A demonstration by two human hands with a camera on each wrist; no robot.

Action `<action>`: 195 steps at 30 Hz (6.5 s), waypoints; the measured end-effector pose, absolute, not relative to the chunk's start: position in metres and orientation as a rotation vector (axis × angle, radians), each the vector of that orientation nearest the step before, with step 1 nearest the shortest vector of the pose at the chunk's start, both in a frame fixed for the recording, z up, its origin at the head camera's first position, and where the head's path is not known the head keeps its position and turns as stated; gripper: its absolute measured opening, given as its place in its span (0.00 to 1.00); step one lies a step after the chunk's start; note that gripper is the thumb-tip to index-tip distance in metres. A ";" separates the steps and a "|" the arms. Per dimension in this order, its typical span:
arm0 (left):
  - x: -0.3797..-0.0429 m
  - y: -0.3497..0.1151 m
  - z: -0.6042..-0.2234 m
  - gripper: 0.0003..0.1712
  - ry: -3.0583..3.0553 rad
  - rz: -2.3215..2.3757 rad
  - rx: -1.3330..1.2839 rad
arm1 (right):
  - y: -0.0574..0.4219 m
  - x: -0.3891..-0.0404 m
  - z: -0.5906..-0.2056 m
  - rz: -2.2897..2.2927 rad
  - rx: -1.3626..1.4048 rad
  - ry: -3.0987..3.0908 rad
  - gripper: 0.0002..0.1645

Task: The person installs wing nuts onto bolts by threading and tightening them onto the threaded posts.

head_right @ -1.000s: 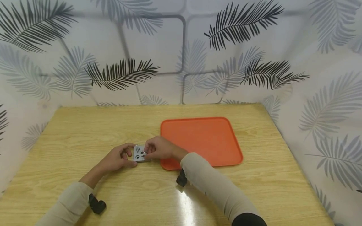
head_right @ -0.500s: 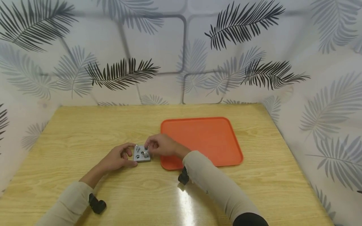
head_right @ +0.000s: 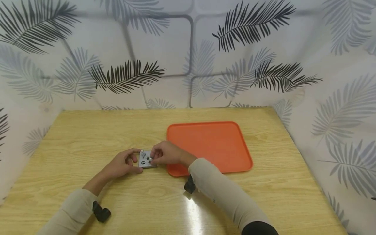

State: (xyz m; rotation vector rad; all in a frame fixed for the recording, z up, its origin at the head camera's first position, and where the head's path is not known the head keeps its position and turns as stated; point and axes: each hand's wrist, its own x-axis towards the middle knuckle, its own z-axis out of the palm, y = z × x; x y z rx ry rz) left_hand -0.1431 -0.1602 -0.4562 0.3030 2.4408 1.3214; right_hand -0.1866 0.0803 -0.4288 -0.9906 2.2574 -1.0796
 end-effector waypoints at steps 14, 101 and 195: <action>-0.144 -0.160 -0.457 0.40 2.449 1.309 0.282 | 0.086 -0.195 -0.428 -1.122 -0.994 2.276 0.10; -0.144 -0.161 -0.457 0.40 2.453 1.319 0.338 | 0.081 -0.180 -0.424 -0.906 -1.119 2.355 0.20; -0.142 -0.163 -0.457 0.41 2.444 1.321 0.342 | 0.080 -0.180 -0.420 -0.975 -1.060 2.282 0.20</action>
